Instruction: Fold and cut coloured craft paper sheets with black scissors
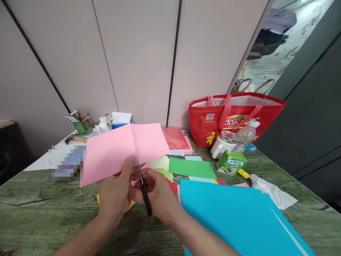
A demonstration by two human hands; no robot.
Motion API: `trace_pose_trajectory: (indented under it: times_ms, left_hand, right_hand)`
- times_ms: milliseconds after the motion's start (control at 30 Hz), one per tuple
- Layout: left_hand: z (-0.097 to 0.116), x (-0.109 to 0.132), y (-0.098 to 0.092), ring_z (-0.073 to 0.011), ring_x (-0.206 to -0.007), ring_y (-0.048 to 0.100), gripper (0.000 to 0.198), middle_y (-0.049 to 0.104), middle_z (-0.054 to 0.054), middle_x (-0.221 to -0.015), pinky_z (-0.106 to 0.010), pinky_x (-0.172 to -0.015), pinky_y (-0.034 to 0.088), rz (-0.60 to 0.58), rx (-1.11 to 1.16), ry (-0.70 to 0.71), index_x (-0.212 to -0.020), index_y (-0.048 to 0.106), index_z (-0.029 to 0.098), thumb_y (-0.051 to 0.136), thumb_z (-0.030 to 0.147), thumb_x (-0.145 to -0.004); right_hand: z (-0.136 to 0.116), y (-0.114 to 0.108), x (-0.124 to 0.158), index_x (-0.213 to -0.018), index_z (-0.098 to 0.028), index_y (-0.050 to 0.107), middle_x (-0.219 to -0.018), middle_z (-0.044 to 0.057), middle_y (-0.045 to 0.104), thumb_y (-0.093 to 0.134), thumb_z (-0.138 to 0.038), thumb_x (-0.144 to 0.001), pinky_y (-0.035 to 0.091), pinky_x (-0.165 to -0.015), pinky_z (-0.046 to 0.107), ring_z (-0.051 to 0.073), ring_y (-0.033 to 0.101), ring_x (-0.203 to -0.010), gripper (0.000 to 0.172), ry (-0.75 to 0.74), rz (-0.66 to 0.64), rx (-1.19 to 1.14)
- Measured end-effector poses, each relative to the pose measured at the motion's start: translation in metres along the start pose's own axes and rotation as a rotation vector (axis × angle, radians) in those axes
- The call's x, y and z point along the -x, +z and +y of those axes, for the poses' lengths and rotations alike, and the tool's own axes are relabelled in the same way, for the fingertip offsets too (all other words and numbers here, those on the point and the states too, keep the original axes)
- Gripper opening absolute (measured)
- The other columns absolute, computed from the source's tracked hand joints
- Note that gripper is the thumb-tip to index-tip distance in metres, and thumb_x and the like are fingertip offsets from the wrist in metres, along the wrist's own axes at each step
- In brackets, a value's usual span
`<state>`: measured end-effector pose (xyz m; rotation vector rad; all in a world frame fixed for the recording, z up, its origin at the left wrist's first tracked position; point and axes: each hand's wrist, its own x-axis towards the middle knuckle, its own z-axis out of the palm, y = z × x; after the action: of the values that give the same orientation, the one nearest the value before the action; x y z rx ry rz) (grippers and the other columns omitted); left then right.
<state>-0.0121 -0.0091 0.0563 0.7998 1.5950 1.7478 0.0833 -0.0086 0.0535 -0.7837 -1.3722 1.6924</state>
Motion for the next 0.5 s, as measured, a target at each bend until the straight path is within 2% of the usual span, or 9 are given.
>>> trace_pose_trajectory:
  times_ms: [500]
  left_hand:
    - [0.0023, 0.0016, -0.0002, -0.0198, -0.063, 0.061, 0.039, 0.066, -0.005, -0.064, -0.031, -0.061, 0.046, -0.01, -0.02, -0.024, -0.068, 0.065, 0.014, 0.064, 0.052, -0.065]
  right_hand:
    - [0.0001, 0.0002, 0.0011, -0.078, -0.017, 0.055, -0.058, -0.007, 0.043, 0.077, -0.028, -0.062, 0.033, -0.058, 0.023, 0.009, 0.036, -0.057, 0.029, -0.001, -0.002, 0.002]
